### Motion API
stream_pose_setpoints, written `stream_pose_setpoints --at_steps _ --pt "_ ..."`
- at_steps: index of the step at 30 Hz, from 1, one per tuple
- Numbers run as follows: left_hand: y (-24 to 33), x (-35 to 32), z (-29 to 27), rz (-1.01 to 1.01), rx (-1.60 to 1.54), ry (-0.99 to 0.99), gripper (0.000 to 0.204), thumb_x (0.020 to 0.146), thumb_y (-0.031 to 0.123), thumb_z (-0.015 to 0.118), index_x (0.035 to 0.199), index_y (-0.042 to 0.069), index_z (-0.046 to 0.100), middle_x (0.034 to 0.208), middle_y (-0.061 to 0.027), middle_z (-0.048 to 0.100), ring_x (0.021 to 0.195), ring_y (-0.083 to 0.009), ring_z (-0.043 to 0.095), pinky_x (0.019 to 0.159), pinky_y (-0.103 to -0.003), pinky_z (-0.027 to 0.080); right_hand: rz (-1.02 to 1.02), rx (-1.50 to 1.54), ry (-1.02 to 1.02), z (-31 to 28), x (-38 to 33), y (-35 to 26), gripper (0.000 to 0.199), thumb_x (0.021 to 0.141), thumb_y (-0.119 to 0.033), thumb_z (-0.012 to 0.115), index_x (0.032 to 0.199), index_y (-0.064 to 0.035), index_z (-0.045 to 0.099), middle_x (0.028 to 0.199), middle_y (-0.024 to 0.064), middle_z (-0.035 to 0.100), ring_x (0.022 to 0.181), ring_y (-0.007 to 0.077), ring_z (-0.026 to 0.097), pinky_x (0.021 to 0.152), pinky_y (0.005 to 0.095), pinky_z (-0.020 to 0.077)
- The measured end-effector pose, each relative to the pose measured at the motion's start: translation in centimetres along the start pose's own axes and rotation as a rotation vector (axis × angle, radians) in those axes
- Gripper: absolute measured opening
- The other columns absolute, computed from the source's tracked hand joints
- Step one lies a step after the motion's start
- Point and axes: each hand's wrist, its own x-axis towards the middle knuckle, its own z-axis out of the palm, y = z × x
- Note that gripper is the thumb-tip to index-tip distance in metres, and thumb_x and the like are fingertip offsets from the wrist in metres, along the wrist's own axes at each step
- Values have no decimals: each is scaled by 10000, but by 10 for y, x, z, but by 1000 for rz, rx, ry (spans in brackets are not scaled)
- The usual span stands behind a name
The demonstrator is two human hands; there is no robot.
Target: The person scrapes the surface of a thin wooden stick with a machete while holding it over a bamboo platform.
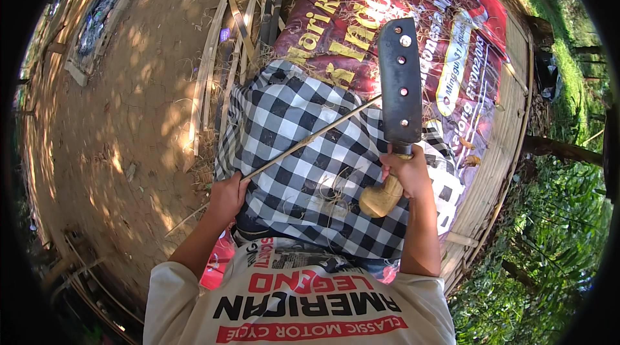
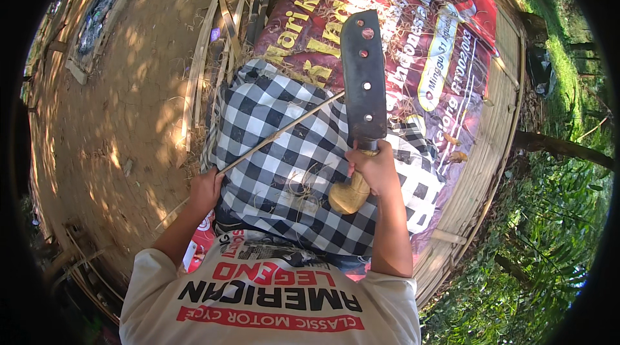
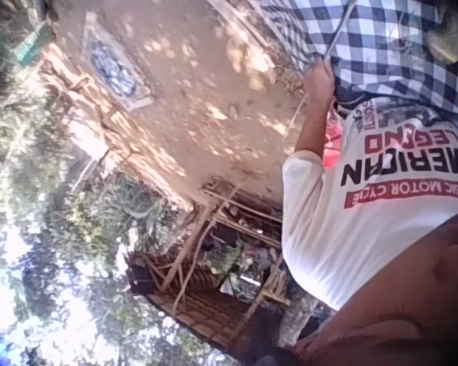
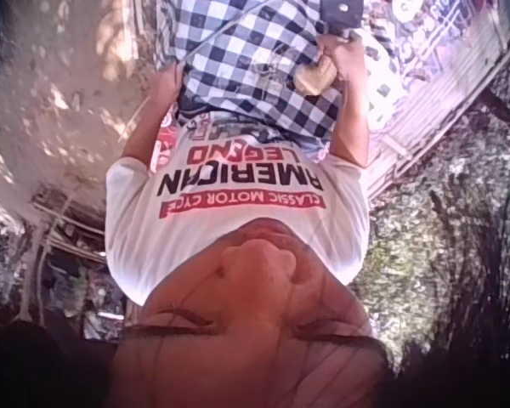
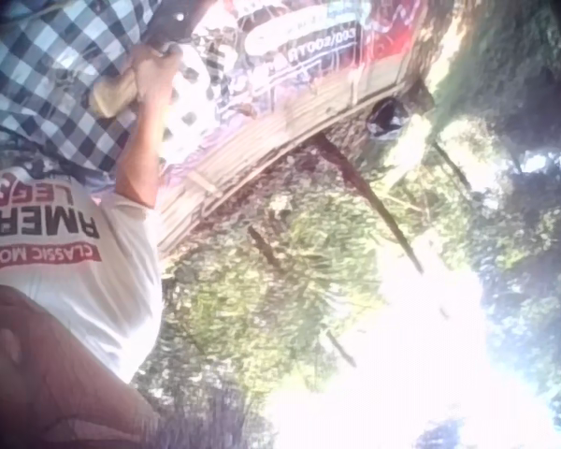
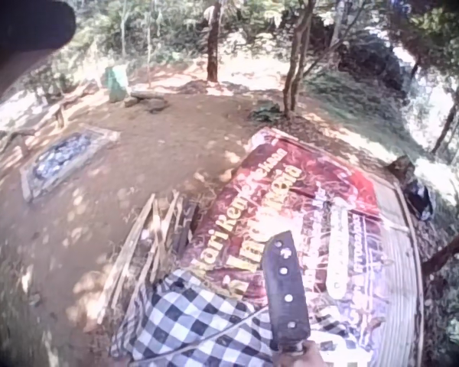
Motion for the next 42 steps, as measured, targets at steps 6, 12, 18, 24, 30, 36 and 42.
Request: stream_pose_setpoints --at_steps 6,12,18,24,30,36,42 --pt "0 -1 -5 27 46 16 274 927 260 543 797 19 532 557 -194 545 525 -387 573 491 -459 438 49 -13 -143 -11 -5 14 152 719 69 655 809 18 543 616 85 556 493 172 556 469 303 478" --pt "2 2 -3 -40 9 -3 286 933 264 529 785 20 533 604 -214 558 555 -396 582 502 -465 440 114 -66 -72 14 -13 8 147 700 14 639 817 28 550 628 84 568 506 159 564 494 298 463" --pt "3 -2 -2 -35 49 -14 285 932 264 518 794 16 541 607 -226 554 568 -420 575 505 -486 428 101 -289 -315 24 -15 11 137 698 -14 678 773 32 573 617 67 583 529 160 589 503 281 464" --pt "7 1 -5 -36 46 -25 281 930 260 514 792 17 547 585 -233 540 565 -428 573 504 -491 425 35 16 -20 22 -3 20 166 715 34 663 813 21 530 628 84 565 500 160 562 484 291 462" --pt "1 -1 -1 -41 40 -11 286 932 263 512 795 15 551 574 -229 538 559 -425 572 503 -480 433 43 -41 -91 8 -7 9 138 718 19 654 790 29 537 615 81 566 505 152 561 483 287 446" --pt "5 0 -1 -38 30 12 290 931 262 524 789 10 547 575 -226 541 561 -422 576 503 -480 432 69 -16 -42 24 -10 7 156 713 27 643 824 43 534 641 92 577 515 157 573 482 288 452" --pt "7 1 -4 -32 84 -31 289 938 268 512 810 12 553 593 -222 555 570 -409 585 509 -476 437 69 -43 -116 3 -9 -3 137 713 32 634 812 33 540 629 79 573 518 139 566 475 286 449"
